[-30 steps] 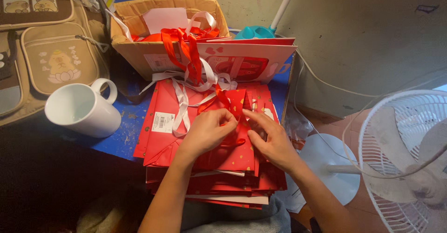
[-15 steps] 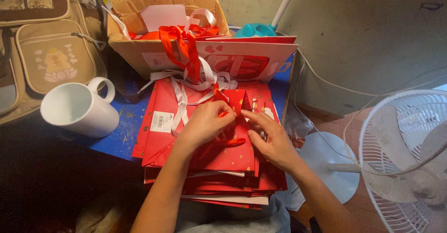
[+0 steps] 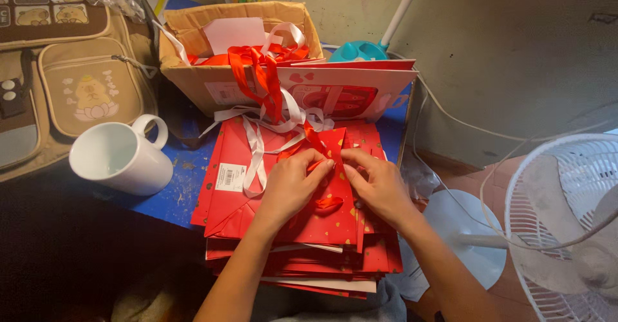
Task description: The person ties red and white ribbons around small red gift boxes. They thread the ribbon through a plastic handle on the box, then tie a bow and adjust it. The person repeats this process on multiple boxes, stacking the finished ones on the table.
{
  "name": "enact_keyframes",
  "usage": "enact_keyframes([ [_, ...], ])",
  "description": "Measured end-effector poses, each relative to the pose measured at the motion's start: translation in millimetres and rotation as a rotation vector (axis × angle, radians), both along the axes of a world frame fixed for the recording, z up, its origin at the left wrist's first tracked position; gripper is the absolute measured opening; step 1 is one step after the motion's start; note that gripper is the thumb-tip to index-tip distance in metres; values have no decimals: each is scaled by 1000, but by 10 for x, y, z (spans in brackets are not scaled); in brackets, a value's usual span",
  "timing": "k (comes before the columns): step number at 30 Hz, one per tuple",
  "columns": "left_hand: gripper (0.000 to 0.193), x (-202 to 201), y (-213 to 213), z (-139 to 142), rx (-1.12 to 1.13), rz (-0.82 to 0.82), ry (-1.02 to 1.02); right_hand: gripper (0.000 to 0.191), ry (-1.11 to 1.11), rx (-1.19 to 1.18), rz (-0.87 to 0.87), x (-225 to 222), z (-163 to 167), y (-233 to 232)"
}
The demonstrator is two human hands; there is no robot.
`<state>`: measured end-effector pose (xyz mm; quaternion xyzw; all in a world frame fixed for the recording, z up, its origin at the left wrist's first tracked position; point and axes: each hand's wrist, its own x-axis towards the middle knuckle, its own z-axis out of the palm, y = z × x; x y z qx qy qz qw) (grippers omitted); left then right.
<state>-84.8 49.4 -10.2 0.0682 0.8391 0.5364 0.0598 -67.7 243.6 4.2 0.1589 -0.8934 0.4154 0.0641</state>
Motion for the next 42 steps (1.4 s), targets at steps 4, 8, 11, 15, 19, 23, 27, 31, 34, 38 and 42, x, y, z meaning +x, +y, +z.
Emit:
enact_keyframes([
  [4,30,19,-27,27,63,-35,-53,21,-366,-185,-200,41,-65,-22],
  [8,30,29,-27,7,38,-30,-72,16,-111,-100,-169,54,-209,6],
  [11,30,14,-31,-11,46,8,19,15,-120,-169,-187,42,-356,103],
  [15,30,8,-63,-16,71,-9,-98,15,-211,-797,-92,-101,-508,259],
  [19,30,14,-91,-1,101,-24,-131,18,-335,-759,-164,-94,-471,289],
  [23,30,15,-89,11,112,-31,-128,18,-45,-292,-24,-51,-278,236],
  [27,30,19,-83,-2,97,-24,-124,19,62,-122,54,-38,-241,213],
  [31,30,15,-94,-38,181,-47,-171,12,-182,-417,-170,-33,-457,235],
  [34,29,-5,-108,-86,312,-78,-209,12,-385,-882,-253,-105,-554,305],
  [38,39,-19,-134,-216,355,-94,-209,22,-187,-401,-209,-83,-463,280],
  [42,50,-52,-139,-426,521,-141,-242,26,63,-70,-20,-29,-284,171],
])
